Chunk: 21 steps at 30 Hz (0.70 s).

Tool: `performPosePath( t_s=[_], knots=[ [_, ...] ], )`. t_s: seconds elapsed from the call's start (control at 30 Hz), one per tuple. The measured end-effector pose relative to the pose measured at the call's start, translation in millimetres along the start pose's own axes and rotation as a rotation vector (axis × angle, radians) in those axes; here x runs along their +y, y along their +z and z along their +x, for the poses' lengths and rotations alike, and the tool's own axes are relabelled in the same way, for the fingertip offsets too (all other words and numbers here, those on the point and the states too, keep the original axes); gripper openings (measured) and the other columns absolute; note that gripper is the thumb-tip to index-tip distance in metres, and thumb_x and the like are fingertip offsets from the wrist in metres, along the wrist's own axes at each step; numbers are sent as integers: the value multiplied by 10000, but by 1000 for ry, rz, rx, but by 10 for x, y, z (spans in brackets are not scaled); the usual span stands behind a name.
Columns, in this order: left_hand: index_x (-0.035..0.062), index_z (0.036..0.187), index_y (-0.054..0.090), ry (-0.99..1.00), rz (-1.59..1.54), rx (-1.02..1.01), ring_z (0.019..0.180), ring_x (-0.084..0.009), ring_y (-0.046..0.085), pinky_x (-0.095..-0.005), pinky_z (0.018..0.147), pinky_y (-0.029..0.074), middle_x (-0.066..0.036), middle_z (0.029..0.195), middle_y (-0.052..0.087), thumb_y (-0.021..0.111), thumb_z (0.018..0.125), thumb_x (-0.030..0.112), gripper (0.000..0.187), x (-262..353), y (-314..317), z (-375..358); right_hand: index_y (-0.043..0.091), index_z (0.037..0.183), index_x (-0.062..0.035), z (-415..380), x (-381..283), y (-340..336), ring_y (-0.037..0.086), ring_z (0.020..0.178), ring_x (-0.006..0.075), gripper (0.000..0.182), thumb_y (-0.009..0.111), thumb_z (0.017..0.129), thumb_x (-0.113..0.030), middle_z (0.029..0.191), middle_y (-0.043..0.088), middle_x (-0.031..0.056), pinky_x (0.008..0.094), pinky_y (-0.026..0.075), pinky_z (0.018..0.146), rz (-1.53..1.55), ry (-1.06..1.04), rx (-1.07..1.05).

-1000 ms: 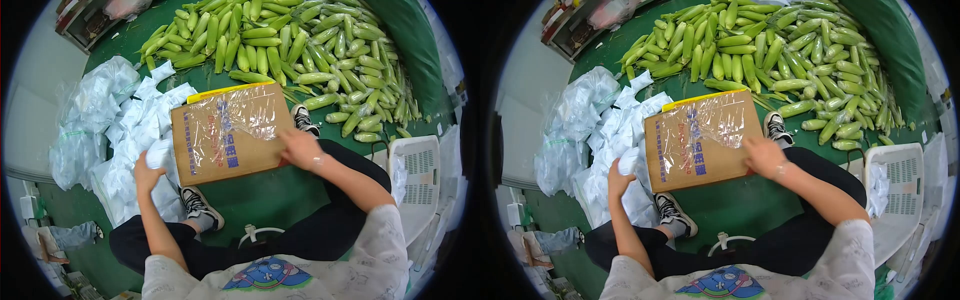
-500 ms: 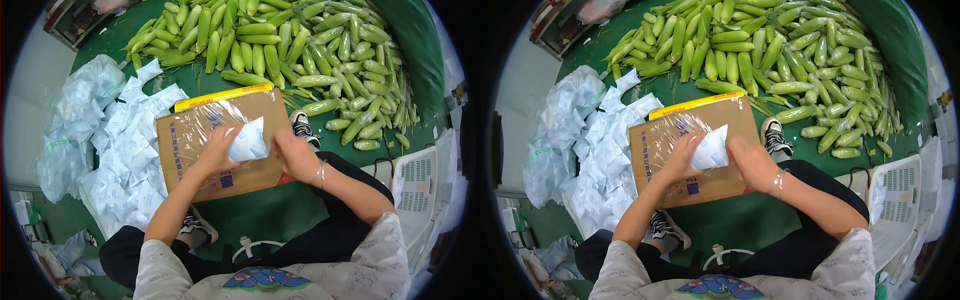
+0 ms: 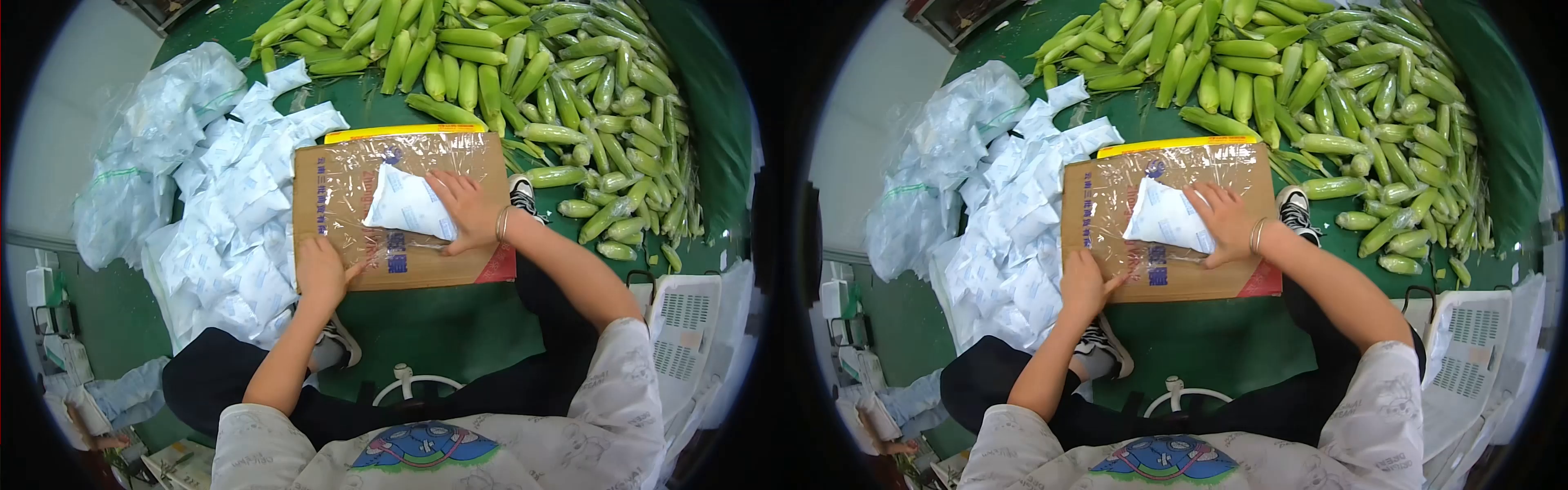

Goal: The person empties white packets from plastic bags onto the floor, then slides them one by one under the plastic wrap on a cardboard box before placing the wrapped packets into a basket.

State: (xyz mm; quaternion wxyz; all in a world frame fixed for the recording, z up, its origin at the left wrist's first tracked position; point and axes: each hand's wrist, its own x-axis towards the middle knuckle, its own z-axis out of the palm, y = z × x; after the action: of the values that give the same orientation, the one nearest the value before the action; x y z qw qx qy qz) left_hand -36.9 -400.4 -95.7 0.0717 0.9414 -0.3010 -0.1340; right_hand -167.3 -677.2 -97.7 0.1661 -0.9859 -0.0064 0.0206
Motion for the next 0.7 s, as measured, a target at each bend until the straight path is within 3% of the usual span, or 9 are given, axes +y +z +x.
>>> performPosePath(
  t_s=[0.07,0.2,0.27,0.33,0.37,0.43,0.57,0.63,0.7],
  knots=[
    [-43,1074,552,58,29,-23,894,-411,618,-446,737,506,-215,918,610,725,810,288,458,-45,170,-33,128,1484,10,69,34,-55,390,1268,393,1233,818,560,-426,1366,383,261,489,312,1059,-64,-14,-148],
    [-55,863,613,150,33,-171,695,-359,651,-431,634,515,-138,648,585,650,869,222,279,-153,34,139,153,1473,16,55,-80,-103,426,1214,383,1202,817,566,-411,1313,418,250,479,337,1034,-137,36,-148],
    [-59,727,617,-113,-1144,-575,681,-275,672,-351,604,520,-100,601,587,613,883,159,268,-184,-466,264,171,1465,16,64,-151,-154,441,1194,375,1183,815,568,-408,1291,441,246,465,360,1007,-165,44,-172],
    [-56,723,619,152,-1330,-437,702,-207,675,-293,575,503,-78,681,642,581,904,137,268,30,-677,391,180,1460,19,106,-123,-31,445,1189,372,1176,816,567,-406,1273,455,245,463,367,999,-143,-12,-149],
    [-56,723,619,151,-1326,-444,702,-207,675,-293,575,503,-78,681,642,581,904,137,268,234,-626,479,189,1454,22,125,-108,8,449,1185,368,1169,816,565,-404,1256,468,244,460,373,992,-129,-78,-132],
    [-24,690,572,337,-960,2,602,-227,613,-341,574,497,-88,617,567,656,857,157,260,681,-461,722,193,1453,25,236,-107,-105,444,1185,370,1167,815,561,-395,1262,465,240,446,359,1004,-102,-48,-203],
    [-12,756,563,678,-512,146,681,-299,573,-378,644,479,-128,739,558,726,810,232,299,743,-214,943,213,1453,6,395,16,-263,433,1187,379,1152,799,534,-367,1281,463,221,435,334,1033,75,5,-368],
    [-18,925,547,1012,-329,165,878,-353,538,-398,753,454,-185,942,542,772,754,292,420,675,-303,881,226,1458,-20,518,156,-265,415,1200,391,1140,786,526,-359,1285,473,211,448,330,1048,130,0,-430],
    [-16,1072,497,1071,-193,105,1011,-348,492,-391,827,439,-196,1038,493,777,736,315,549,715,-351,912,289,1411,-43,613,324,-205,464,1191,381,1071,778,510,-355,1211,537,212,426,330,1048,265,-54,-480]
  ],
)
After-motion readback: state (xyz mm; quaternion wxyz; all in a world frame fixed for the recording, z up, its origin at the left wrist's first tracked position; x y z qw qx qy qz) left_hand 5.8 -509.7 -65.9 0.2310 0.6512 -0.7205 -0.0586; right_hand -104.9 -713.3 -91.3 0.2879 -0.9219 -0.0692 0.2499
